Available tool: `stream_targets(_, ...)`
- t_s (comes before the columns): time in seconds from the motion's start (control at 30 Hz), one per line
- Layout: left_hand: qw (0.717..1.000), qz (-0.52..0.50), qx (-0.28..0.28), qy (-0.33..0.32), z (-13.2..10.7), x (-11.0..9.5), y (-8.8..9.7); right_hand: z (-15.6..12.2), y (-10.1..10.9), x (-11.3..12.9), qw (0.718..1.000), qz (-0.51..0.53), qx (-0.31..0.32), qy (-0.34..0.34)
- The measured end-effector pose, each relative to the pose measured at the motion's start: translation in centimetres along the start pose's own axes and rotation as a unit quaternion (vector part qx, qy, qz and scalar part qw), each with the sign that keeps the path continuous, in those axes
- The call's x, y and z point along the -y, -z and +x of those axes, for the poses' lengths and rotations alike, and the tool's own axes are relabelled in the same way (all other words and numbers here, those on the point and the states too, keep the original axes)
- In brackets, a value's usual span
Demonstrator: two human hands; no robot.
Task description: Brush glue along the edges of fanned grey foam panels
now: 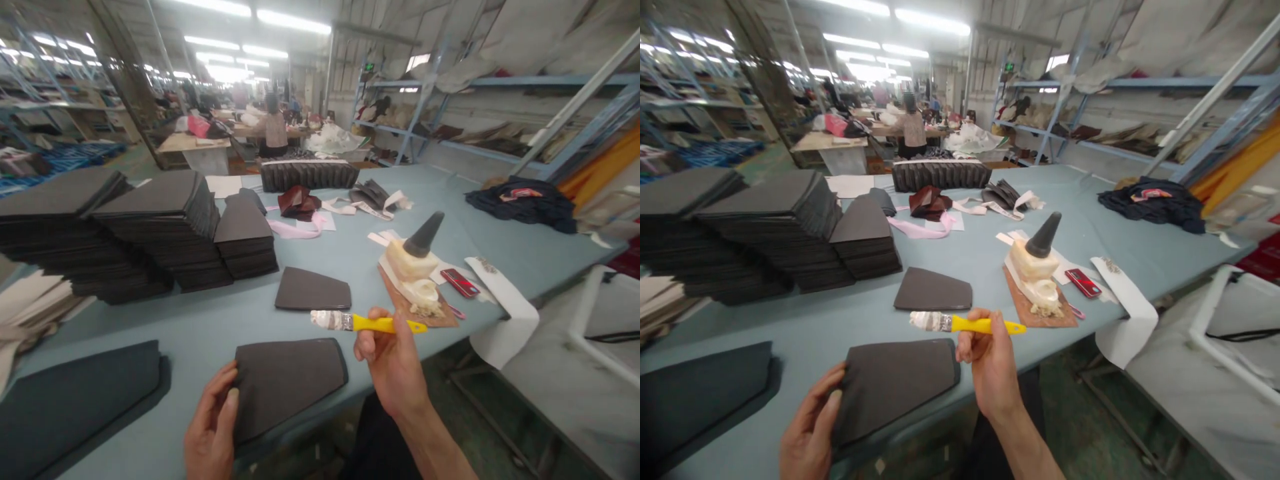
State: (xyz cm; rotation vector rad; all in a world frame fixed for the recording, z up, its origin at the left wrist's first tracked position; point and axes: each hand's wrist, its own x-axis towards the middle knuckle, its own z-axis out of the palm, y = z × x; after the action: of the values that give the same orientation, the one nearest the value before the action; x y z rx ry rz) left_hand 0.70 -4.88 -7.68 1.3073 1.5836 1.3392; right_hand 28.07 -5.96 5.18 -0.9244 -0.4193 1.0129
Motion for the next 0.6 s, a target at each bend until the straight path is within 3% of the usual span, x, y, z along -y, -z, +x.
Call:
stream_targets(0.3,1.0,-0.027,-0.007,-0.008,-0.8,-0.3,-0.4,0.0,-2.4,-0.2,0.998,-0.019,0.037,-0.043)
stream_targets(0.6,0.999,-0.031,0.002,-0.015,-0.8,-0.9,-0.4,-0.9,-2.5,-0.1,0.993,-0.029,0.109,-0.045)
